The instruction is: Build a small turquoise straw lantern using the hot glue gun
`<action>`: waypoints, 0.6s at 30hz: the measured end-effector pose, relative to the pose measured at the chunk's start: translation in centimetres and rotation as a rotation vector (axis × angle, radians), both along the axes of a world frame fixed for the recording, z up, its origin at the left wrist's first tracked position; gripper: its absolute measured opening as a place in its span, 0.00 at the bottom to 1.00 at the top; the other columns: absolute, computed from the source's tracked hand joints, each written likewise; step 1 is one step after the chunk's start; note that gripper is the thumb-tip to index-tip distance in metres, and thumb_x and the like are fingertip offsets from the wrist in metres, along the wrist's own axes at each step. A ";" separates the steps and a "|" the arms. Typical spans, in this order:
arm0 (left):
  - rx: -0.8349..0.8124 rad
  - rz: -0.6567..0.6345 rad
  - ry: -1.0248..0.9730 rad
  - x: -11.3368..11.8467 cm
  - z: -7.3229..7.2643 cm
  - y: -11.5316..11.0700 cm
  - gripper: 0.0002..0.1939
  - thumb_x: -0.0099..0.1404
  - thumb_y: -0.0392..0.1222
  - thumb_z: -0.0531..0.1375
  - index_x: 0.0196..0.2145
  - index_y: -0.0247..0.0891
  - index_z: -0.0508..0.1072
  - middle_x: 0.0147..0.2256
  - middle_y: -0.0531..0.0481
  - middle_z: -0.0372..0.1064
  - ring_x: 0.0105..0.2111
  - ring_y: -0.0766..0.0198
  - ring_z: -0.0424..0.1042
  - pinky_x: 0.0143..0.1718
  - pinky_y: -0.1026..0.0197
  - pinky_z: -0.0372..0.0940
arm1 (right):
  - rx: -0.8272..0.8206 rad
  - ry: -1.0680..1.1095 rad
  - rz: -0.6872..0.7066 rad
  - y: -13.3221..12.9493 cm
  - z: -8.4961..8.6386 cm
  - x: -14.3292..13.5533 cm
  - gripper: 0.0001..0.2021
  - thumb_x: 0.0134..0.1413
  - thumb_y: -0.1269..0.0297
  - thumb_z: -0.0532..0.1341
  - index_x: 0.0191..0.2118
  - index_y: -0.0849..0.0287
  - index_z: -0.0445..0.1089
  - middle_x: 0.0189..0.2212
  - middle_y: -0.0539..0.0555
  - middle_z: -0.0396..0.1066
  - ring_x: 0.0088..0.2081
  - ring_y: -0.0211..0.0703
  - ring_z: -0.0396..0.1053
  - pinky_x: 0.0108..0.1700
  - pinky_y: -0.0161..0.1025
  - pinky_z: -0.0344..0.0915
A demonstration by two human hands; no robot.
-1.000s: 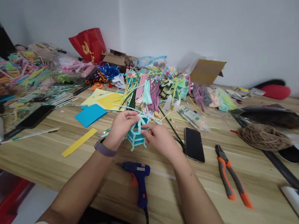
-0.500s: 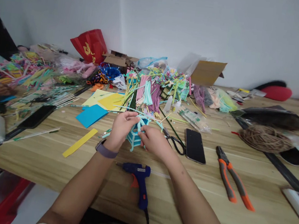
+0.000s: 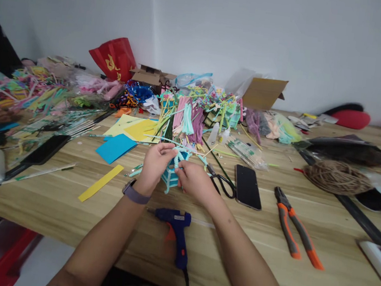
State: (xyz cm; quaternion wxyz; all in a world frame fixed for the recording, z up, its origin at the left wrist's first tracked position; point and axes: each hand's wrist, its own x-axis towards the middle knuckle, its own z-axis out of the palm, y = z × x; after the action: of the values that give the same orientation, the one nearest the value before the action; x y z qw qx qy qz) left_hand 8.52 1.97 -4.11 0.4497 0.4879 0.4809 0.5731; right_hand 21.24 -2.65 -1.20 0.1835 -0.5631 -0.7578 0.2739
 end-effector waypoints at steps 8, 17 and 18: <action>0.021 0.016 0.032 0.1 -0.5 0.2 0.14 0.55 0.39 0.65 0.39 0.33 0.74 0.30 0.47 0.74 0.30 0.66 0.72 0.32 0.65 0.64 | 0.015 -0.113 0.001 -0.1 0.1 -0.2 0.10 0.63 0.68 0.50 0.29 0.55 0.59 0.18 0.47 0.69 0.19 0.36 0.65 0.29 0.33 0.57; 0.021 -0.035 -0.004 -0.5 0.4 -0.6 0.12 0.58 0.40 0.62 0.39 0.34 0.71 0.30 0.50 0.72 0.30 0.67 0.70 0.32 0.66 0.62 | 0.036 -0.172 0.002 -0.1 0.1 -0.1 0.08 0.63 0.68 0.50 0.32 0.57 0.61 0.18 0.48 0.68 0.21 0.38 0.65 0.29 0.33 0.55; 0.024 -0.034 -0.021 -0.6 0.6 -0.6 0.10 0.60 0.39 0.61 0.39 0.34 0.71 0.30 0.50 0.72 0.31 0.67 0.70 0.33 0.66 0.63 | 0.035 -0.171 0.000 0.0 0.1 -0.1 0.08 0.63 0.68 0.50 0.31 0.56 0.61 0.18 0.48 0.68 0.21 0.37 0.65 0.29 0.33 0.55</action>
State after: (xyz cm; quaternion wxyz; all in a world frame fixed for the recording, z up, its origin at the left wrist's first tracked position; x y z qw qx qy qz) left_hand 7.91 1.33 -3.49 0.4586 0.4953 0.4609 0.5761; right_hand 21.10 -2.69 -1.06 0.1280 -0.5811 -0.7754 0.2115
